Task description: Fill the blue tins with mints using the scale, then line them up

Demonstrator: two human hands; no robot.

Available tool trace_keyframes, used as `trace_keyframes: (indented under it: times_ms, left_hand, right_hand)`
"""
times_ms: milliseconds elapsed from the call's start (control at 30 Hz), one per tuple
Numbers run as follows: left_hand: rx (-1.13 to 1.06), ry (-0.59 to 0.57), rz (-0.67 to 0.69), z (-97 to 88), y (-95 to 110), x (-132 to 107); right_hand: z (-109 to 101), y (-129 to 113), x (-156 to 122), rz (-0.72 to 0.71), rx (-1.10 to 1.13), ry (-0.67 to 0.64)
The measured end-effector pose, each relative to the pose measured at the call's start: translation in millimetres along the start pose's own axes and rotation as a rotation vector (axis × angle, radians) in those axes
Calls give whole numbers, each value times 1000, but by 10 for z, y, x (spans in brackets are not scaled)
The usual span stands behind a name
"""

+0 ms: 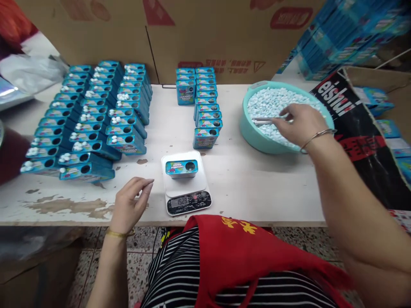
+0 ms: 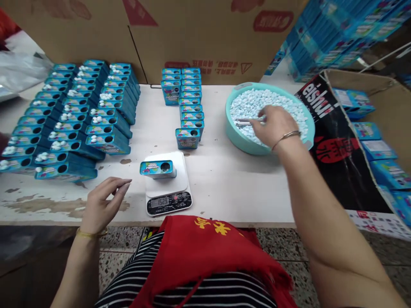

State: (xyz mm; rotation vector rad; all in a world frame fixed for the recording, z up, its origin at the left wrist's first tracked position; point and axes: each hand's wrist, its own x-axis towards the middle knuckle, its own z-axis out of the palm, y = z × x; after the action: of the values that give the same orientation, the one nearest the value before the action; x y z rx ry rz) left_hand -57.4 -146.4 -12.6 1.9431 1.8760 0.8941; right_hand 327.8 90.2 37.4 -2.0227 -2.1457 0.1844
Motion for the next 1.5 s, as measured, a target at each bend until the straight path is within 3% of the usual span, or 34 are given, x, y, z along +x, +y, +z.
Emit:
trace_keyframes:
  times_ms: [100,167,300,467,600,667,700,767,833,933,1067,1233,1400,1500]
  left_hand:
    - [-7,-10,-12,35,19,10]
    - [-9,-19,-13,45,27,7]
    - [-1,-14,-15,25,13,-13]
    - [1,-19,-24,5,-28,-23]
    - [-4,-17,-19,18,-62,-22]
    - [-3,-19,-11,23,-74,-16]
    - [-1,-22,-6,24,-75,-11]
    - [0,-20,5,22,-67,1]
    - [-3,-9,18,16,-51,5]
    - [-3,4,22,11,-41,-21]
    - [-1,9,11,12,-76,-111]
    - [-8,23,5,25,-103,-171]
    - [-10,30,1,44,-87,-139]
    - [-5,34,1,45,-88,-139]
  right_hand:
    - [177,433,168,100,-70,-173]
    - [297,546,192,72,-48,-185]
    - [386,609,180,3,5,-79]
    - [272,634,161,-53,34,68]
    - [129,221,2,-53,344,179]
    - [84,-171,-155,-9,736,47]
    - [73,-388,-247,-43,792,-15]
    - [72,-817,-443,-144,844,-99]
    - [86,-1178,-624,-365,928,-285]
    - [114,-1515,-802,-602,827,-382]
    - [148,-1650,-854,-720,552,-441]
    - [119,-1675,-854,-746,429,-469]
    - [72,-1684,-866,-727,500,-425]
    - [80,-1632,-845,-616,709,-427]
